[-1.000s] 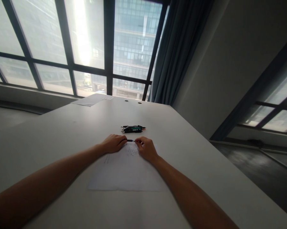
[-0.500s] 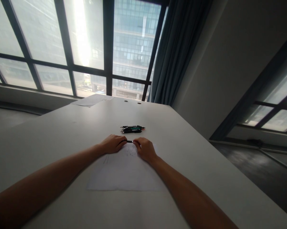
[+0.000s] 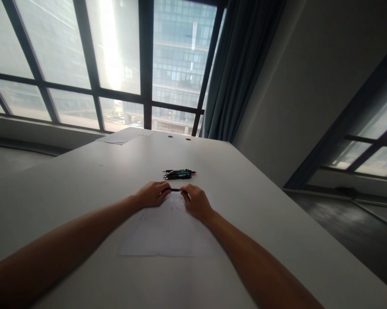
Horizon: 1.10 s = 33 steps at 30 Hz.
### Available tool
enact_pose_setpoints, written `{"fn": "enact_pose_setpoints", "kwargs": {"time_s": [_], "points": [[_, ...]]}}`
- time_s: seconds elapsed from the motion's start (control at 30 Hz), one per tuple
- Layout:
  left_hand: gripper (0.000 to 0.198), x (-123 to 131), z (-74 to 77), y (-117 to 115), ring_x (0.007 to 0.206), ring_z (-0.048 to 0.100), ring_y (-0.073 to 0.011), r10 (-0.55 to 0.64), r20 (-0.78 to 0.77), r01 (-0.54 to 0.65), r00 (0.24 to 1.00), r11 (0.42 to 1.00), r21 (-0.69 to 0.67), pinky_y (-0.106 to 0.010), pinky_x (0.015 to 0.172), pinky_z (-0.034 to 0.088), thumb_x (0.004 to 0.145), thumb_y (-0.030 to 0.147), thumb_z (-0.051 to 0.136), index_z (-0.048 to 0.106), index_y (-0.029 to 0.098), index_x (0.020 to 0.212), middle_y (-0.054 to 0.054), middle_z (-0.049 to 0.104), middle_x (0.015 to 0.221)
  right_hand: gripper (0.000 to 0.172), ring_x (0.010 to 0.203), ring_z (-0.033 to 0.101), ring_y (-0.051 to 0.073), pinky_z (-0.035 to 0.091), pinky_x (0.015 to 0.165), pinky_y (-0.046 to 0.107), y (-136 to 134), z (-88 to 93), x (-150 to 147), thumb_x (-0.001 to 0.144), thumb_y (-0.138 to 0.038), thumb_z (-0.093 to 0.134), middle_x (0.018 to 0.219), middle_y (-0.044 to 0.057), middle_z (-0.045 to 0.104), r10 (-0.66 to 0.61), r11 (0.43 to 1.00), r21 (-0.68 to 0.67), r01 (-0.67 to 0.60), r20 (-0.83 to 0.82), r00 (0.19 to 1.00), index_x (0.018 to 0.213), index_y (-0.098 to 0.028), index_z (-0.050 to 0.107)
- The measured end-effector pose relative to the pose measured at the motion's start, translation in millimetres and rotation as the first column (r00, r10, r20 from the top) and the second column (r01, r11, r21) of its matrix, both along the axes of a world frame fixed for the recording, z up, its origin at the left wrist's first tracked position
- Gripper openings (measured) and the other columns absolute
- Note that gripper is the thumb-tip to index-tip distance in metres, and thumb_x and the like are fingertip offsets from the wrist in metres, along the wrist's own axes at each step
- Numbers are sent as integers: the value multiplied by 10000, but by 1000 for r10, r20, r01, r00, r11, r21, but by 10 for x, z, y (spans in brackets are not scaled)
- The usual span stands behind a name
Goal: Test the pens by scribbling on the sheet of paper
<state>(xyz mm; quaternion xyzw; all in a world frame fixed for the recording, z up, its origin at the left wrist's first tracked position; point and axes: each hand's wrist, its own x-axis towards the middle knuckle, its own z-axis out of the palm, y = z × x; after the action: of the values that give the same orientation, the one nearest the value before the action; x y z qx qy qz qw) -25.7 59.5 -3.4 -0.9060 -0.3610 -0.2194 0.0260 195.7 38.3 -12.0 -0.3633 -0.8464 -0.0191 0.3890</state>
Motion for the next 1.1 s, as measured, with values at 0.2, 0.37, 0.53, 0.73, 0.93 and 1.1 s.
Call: {"fn": "enact_pose_setpoints", "kwargs": {"time_s": [0.2, 0.37, 0.53, 0.73, 0.93, 1.1], "points": [[295, -16, -20, 11, 788, 633, -184, -33, 8, 32, 999, 998, 47, -282, 689, 468, 956, 350, 347, 592, 193, 1004, -64, 673, 924, 193, 764, 601, 183, 453, 739, 301, -3, 14, 4, 938, -279, 473, 832, 62, 671, -68, 998, 20, 67, 52, 996, 878, -187, 632], [306, -24, -17, -11, 790, 639, -174, -57, 39, 54, 998, 997, 58, -276, 700, 472, 959, 351, 347, 606, 201, 1027, -63, 683, 926, 293, 701, 585, 170, 426, 697, 287, -12, 22, 0, 966, -332, 418, 767, 47, 664, -130, 992, 7, 130, 94, 987, 826, -190, 631], [290, -29, -34, 3, 778, 639, -172, -56, 51, 52, 997, 995, 81, -272, 680, 474, 954, 339, 366, 612, 197, 1013, -63, 685, 909, 163, 699, 598, 157, 458, 673, 268, -35, 15, -7, 920, -323, 518, 776, 30, 653, -56, 996, -67, 53, -37, 998, 893, -194, 612], [266, -29, -56, 21, 719, 636, -160, -79, 83, 67, 993, 988, 139, -259, 631, 472, 943, 321, 394, 618, 186, 989, -57, 685, 864, 132, 735, 630, 162, 485, 711, 278, -35, 3, 1, 897, -246, 519, 855, 49, 686, 13, 997, -74, -18, -67, 998, 961, -194, 622], [270, -28, -64, 21, 724, 640, -155, -119, 96, 102, 988, 981, 168, -254, 644, 474, 950, 327, 392, 618, 186, 990, -56, 689, 865, 331, 701, 617, 179, 446, 697, 307, -30, 22, 2, 978, -359, 368, 772, 56, 679, -78, 996, -32, 81, 73, 994, 871, -192, 632], [270, -17, -61, 15, 717, 638, -156, -122, 103, 104, 987, 982, 160, -254, 640, 469, 952, 324, 389, 615, 183, 994, -54, 687, 859, 274, 723, 601, 184, 447, 710, 317, -59, 28, -16, 900, -424, 532, 832, 56, 669, -71, 997, 6, 70, 20, 997, 1030, -189, 587]]}}
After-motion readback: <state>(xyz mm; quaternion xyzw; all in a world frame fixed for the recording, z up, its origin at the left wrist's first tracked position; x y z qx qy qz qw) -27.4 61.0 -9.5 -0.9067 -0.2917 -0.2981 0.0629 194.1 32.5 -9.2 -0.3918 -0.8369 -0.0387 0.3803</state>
